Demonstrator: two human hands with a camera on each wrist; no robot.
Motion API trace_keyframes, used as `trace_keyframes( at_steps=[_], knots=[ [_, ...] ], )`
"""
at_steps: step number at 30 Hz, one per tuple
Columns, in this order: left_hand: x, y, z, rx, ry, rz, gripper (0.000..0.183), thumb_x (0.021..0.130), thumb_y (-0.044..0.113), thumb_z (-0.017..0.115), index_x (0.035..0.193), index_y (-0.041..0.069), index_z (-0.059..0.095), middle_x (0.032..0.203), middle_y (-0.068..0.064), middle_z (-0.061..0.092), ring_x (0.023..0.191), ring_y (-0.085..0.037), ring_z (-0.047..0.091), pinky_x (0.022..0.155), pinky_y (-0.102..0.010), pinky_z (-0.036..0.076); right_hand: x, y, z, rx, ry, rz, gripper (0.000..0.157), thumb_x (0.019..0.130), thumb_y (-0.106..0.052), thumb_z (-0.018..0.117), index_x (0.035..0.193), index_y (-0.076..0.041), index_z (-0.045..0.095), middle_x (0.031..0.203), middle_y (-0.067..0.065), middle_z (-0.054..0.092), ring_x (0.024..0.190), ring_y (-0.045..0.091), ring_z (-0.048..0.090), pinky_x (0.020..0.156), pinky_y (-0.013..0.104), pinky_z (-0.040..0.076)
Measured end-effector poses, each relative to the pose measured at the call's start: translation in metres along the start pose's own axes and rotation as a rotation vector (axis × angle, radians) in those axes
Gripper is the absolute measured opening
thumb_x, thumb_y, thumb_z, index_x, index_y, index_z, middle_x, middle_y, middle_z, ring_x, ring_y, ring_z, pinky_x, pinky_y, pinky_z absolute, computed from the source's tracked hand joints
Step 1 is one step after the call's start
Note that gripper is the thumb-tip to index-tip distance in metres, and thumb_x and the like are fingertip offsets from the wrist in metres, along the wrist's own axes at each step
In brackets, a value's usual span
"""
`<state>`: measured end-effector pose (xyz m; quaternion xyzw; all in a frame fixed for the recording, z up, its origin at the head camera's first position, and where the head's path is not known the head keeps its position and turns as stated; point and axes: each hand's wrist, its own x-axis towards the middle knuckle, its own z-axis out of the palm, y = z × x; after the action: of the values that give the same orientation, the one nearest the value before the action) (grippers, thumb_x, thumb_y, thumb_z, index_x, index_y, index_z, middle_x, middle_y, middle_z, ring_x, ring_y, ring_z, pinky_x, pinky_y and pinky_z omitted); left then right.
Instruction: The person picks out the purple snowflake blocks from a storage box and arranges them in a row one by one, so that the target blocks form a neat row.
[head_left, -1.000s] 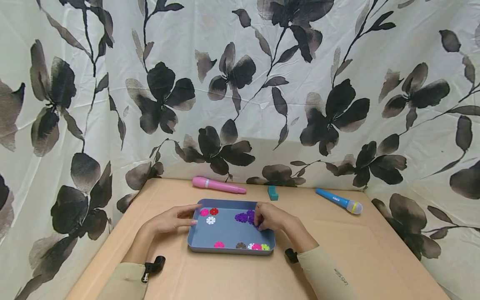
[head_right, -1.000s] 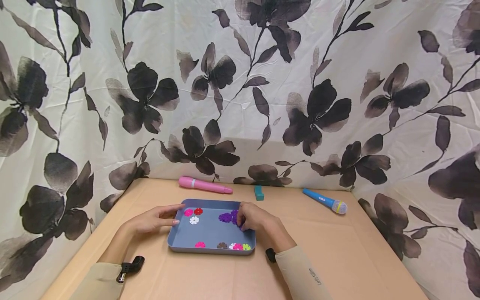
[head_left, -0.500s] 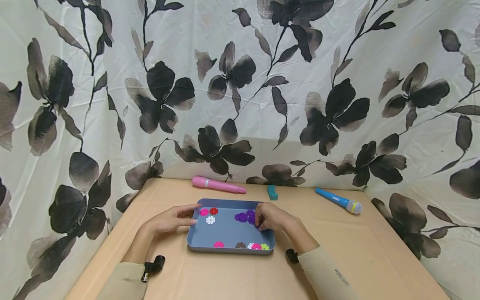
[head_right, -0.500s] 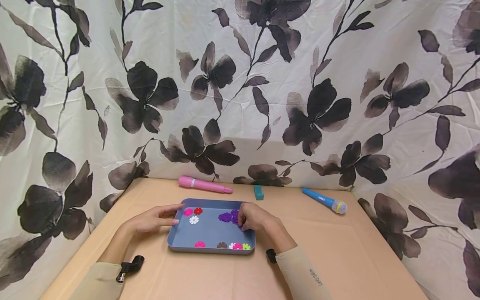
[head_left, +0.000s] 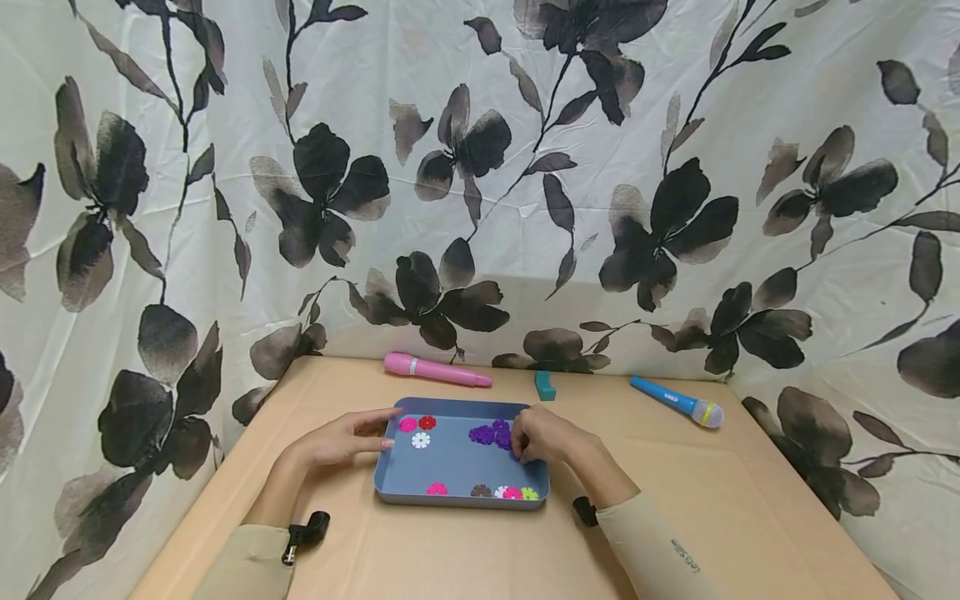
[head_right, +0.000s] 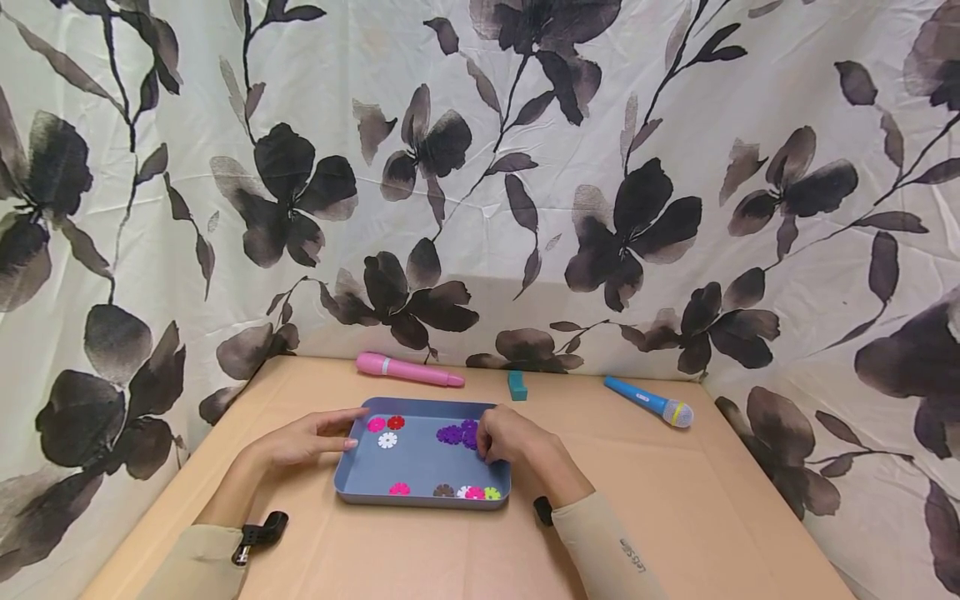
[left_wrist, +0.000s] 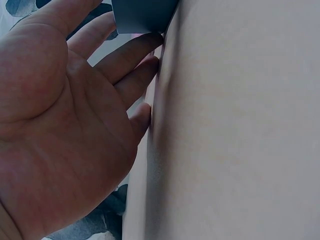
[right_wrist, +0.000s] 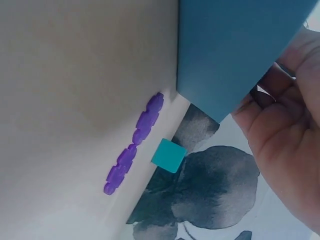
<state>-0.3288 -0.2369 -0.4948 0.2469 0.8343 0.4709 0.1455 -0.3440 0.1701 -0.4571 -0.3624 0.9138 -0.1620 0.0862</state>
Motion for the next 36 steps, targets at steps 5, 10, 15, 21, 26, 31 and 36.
trace_keyframes(
  at_steps=[5,10,15,21,26,31,36],
  knots=[
    [-0.001,0.0,0.0,0.007,0.004,-0.001,0.068,0.101,0.032,0.07,0.159,0.011,0.043,0.165,-0.017,0.039,0.153,-0.041,0.035,0.126,-0.06,0.025,0.0,-0.001,-0.001,0.006,0.007,-0.026,0.015,0.083,-0.001,0.086,0.076,-0.013,0.08,0.078,-0.007,0.073,0.071,0.002,0.06,0.065,0.017,0.056],
    [0.0,0.0,0.0,-0.001,0.002,-0.004,0.068,0.1,0.032,0.071,0.159,0.011,0.044,0.165,-0.017,0.039,0.154,-0.041,0.034,0.126,-0.06,0.025,-0.002,0.006,0.003,0.162,0.066,0.012,0.007,0.085,-0.005,0.085,0.084,-0.011,0.082,0.082,-0.007,0.072,0.074,0.004,0.063,0.067,0.019,0.057],
    [0.001,-0.001,0.001,-0.018,0.0,-0.001,0.068,0.101,0.031,0.07,0.159,0.011,0.043,0.166,-0.018,0.038,0.153,-0.042,0.035,0.126,-0.06,0.025,-0.008,0.013,0.003,0.288,0.201,0.02,0.005,0.087,-0.007,0.084,0.092,-0.008,0.082,0.089,-0.005,0.074,0.08,0.008,0.064,0.068,0.022,0.057],
    [0.0,-0.001,0.0,-0.008,0.001,-0.004,0.069,0.1,0.032,0.071,0.16,0.011,0.043,0.166,-0.018,0.038,0.153,-0.042,0.034,0.126,-0.06,0.025,-0.018,0.018,-0.002,0.372,0.323,0.051,0.01,0.09,-0.006,0.081,0.1,-0.007,0.082,0.098,-0.001,0.076,0.087,0.012,0.067,0.073,0.023,0.06],
    [0.001,0.001,0.0,0.004,0.001,0.004,0.069,0.1,0.032,0.071,0.159,0.01,0.043,0.165,-0.019,0.038,0.153,-0.042,0.035,0.126,-0.06,0.026,-0.032,0.027,-0.008,0.406,0.41,0.098,0.011,0.093,-0.009,0.079,0.103,-0.01,0.081,0.101,0.002,0.077,0.092,0.014,0.07,0.08,0.024,0.062],
    [0.001,0.002,0.0,-0.006,-0.004,0.005,0.068,0.101,0.031,0.07,0.159,0.01,0.043,0.165,-0.018,0.038,0.153,-0.042,0.035,0.126,-0.06,0.025,-0.049,0.04,-0.015,0.416,0.455,0.125,0.014,0.093,-0.009,0.078,0.107,-0.008,0.08,0.104,0.004,0.077,0.094,0.016,0.072,0.084,0.028,0.063],
    [-0.001,0.002,0.001,0.006,0.002,0.007,0.067,0.101,0.03,0.07,0.159,0.01,0.044,0.164,-0.018,0.041,0.153,-0.042,0.036,0.125,-0.061,0.026,-0.063,0.054,-0.023,0.403,0.469,0.172,0.015,0.092,-0.01,0.079,0.106,-0.013,0.08,0.106,0.003,0.077,0.095,0.016,0.07,0.088,0.034,0.062]
  ],
)
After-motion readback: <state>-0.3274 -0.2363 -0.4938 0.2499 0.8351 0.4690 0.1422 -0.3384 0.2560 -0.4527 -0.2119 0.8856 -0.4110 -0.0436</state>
